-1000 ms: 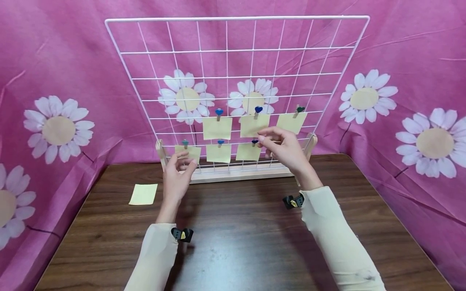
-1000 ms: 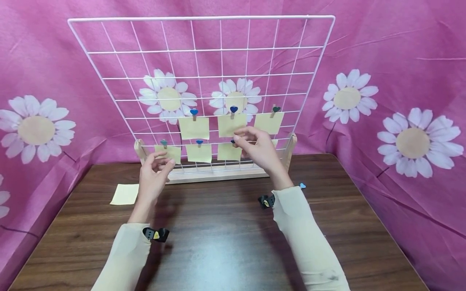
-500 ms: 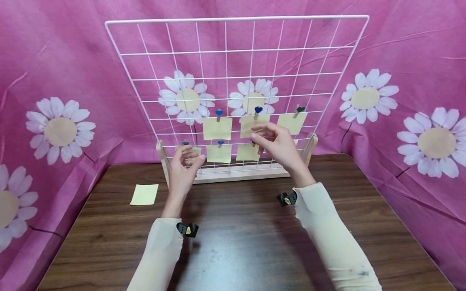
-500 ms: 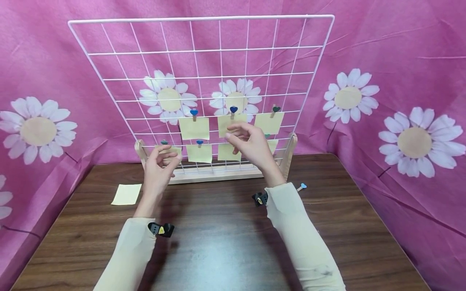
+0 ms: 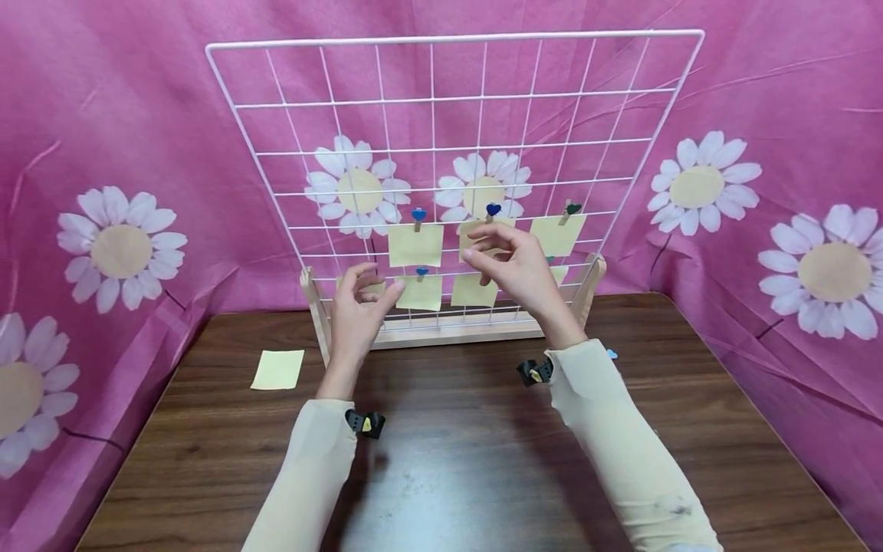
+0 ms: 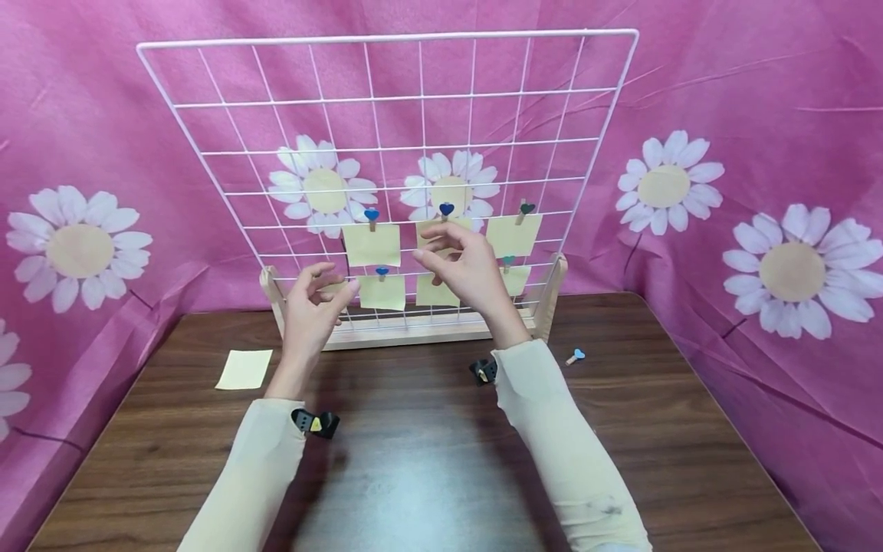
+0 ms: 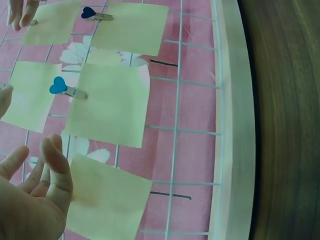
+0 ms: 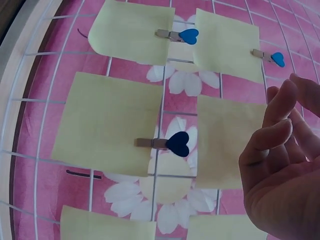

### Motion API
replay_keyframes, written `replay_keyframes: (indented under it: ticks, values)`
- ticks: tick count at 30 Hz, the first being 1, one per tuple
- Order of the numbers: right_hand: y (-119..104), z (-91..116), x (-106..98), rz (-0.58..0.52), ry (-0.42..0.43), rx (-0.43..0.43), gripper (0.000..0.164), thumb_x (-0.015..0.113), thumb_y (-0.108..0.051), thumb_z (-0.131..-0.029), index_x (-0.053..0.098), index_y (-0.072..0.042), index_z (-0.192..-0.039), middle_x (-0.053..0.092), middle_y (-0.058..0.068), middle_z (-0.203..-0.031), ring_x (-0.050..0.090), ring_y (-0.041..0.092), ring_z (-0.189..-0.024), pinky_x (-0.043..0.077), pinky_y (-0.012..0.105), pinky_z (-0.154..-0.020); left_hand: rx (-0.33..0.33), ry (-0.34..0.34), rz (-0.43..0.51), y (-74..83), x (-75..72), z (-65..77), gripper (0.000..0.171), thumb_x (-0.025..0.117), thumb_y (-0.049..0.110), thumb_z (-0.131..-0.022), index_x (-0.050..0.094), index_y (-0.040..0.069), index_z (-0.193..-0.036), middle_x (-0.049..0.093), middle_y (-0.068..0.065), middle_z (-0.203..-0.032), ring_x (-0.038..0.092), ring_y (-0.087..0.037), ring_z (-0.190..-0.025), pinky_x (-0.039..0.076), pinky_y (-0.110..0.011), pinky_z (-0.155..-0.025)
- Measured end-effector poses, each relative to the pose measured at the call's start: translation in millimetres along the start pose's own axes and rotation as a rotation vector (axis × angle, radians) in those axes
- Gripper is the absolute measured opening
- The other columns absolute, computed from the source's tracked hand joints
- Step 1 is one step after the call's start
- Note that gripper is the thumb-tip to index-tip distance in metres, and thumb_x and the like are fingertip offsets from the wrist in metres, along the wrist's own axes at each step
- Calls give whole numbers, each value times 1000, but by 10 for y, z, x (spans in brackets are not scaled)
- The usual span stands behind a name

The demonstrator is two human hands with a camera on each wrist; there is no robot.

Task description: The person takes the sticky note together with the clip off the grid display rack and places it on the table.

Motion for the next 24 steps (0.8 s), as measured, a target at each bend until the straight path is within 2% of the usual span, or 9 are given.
replay_keyframes:
  ticks: [4, 8, 12, 17, 24]
  values:
    - [-45, -44, 34, -3, 11, -37, 34, 76, -16, -92, 68, 1, -121, 72, 14, -103, 66, 29, -68, 58, 32, -60, 27, 9, -9, 35, 38, -29, 55, 82, 30, -86, 60, 11, -133, 67, -13, -119, 63, -23, -88, 52, -27, -71]
    - [-61, -69, 67, -4, 24, -51, 32, 76, -12, -92, 68, 2, -119, 72, 15, -101, 66, 25, -65, 58, 32, -59, 40, 10, -20, 55, 66, -48, 56, 82, 28, -87, 59, 8, -134, 66, -16, -121, 65, -24, -88, 53, -25, -70]
    - [-92, -91, 107, 10, 26, -70, 32, 76, -11, -91, 68, 3, -119, 73, 15, -99, 64, 19, -59, 55, 31, -56, 39, 18, -23, 82, 79, -69, 56, 82, 28, -87, 59, 8, -134, 68, -13, -118, 67, -24, -88, 53, -25, -68]
    - [-149, -151, 155, 39, 25, -91, 32, 77, -15, -91, 69, 0, -119, 73, 12, -98, 65, 20, -60, 56, 33, -57, 34, 35, -34, 131, 95, -102, 52, 80, 28, -88, 59, 9, -132, 71, -10, -115, 70, -23, -82, 55, -24, -62]
    - [-223, -230, 223, 2, 18, -109, 32, 77, -11, -91, 69, 2, -118, 74, 14, -96, 65, 26, -61, 57, 34, -57, 24, 50, -60, 135, 115, -127, 46, 76, 26, -91, 59, 10, -131, 70, -9, -114, 70, -19, -77, 54, -24, -58]
Point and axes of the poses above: each hand's wrist, its own z-axis away from the middle knuckle, its own x-axis out of the palm, y = z × x, the point moved 5 cm from there along -z, towards the middle knuckle
